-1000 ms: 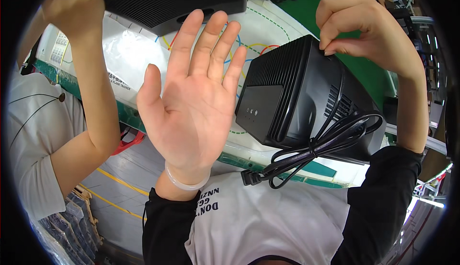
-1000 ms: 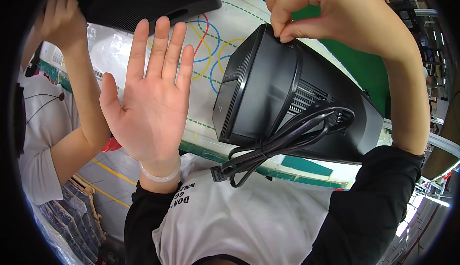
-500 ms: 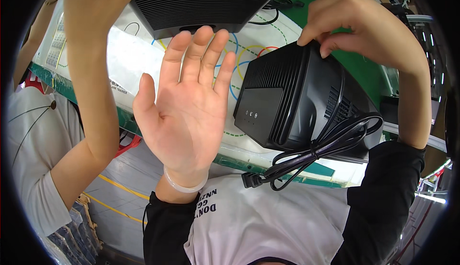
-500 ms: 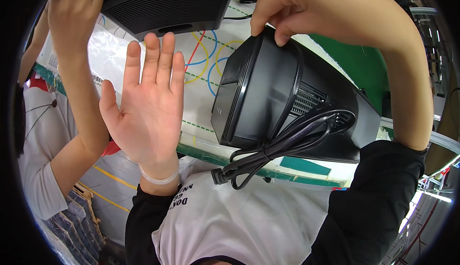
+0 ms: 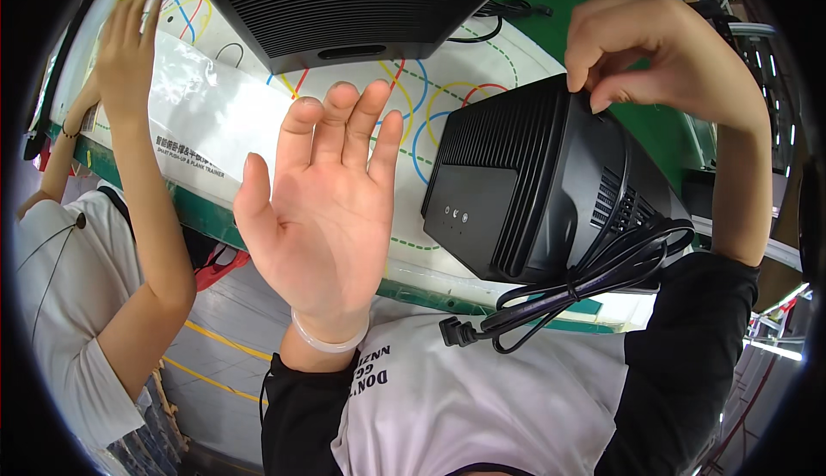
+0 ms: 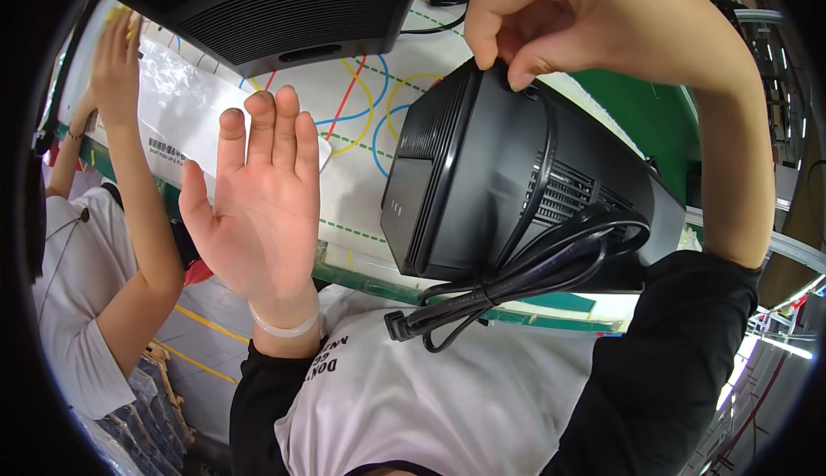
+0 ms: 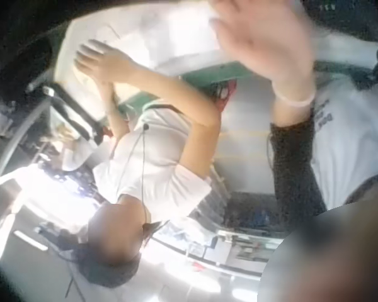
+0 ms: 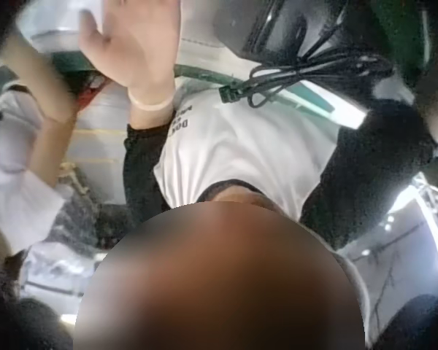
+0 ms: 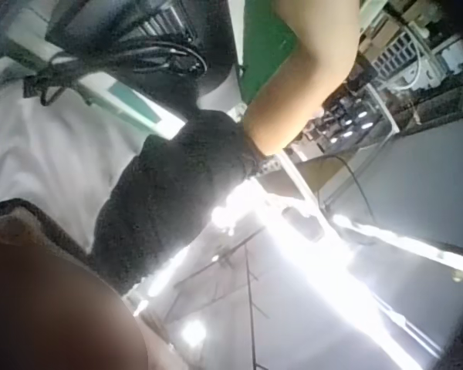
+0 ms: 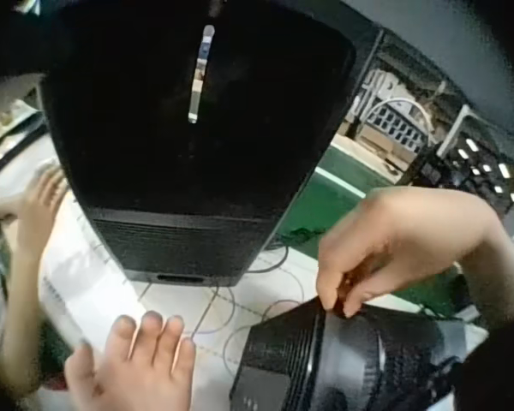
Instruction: Attaching small rubber feet to the base of electronic device housings on an assembly line.
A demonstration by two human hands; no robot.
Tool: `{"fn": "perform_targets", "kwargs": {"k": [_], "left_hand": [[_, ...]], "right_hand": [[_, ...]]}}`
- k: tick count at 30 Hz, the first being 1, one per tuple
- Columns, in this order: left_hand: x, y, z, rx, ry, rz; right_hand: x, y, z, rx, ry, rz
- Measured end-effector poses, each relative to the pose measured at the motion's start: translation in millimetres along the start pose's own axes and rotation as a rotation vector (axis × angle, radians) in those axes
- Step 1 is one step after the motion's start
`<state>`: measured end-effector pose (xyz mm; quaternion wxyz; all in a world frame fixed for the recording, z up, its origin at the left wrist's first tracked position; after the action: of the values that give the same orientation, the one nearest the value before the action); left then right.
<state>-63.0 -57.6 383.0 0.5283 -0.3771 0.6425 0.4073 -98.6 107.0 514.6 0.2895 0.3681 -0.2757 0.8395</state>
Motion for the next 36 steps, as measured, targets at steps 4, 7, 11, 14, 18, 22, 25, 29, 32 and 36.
{"fn": "perform_targets", "kwargs": {"k": [4,7,11,14,18,22,25,29,32,36], "left_hand": [[8,-1,0,0.028,0.046,0.008],[14,-8,-4,0.024,0.08,-0.003],[17,-11,-4,0.038,0.063,-0.019],[19,-12,-6,0.026,0.067,-0.035],[20,-10,-6,0.027,0.039,-0.019],[21,-12,-8,0.02,0.023,-0.038],[22,-15,-10,0.013,0.032,-0.06],[24,-17,-10,0.006,0.037,-0.065],[28,-20,-11,-0.003,0.045,-0.071],[29,-25,-10,0.003,0.029,-0.098]], "right_hand": [[-3,-1,15,0.108,-0.191,-0.014],[-8,-1,13,0.173,-0.269,0.004],[-9,-9,12,0.141,-0.229,-0.018],[-8,-7,10,0.15,-0.193,0.001],[-7,-8,14,0.145,-0.235,0.02],[-11,-2,23,0.163,-0.345,0.04],[-19,6,42,0.091,-0.444,-0.025],[-27,0,34,0.16,-0.567,0.083],[-26,-7,29,0.071,-0.434,-0.062],[-22,-12,31,0.073,-0.383,-0.051]]}}
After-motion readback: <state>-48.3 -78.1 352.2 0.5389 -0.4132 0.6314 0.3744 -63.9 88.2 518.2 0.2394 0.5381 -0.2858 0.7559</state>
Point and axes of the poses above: each hand's wrist, its own y-axis towards the middle knuckle, its own x-axis out of the back of the hand, z = x × y, the point moved 8 cm from there along y, towards the middle knuckle, and after that the axes turned 7 degrees about x, right-handed, at the moved point
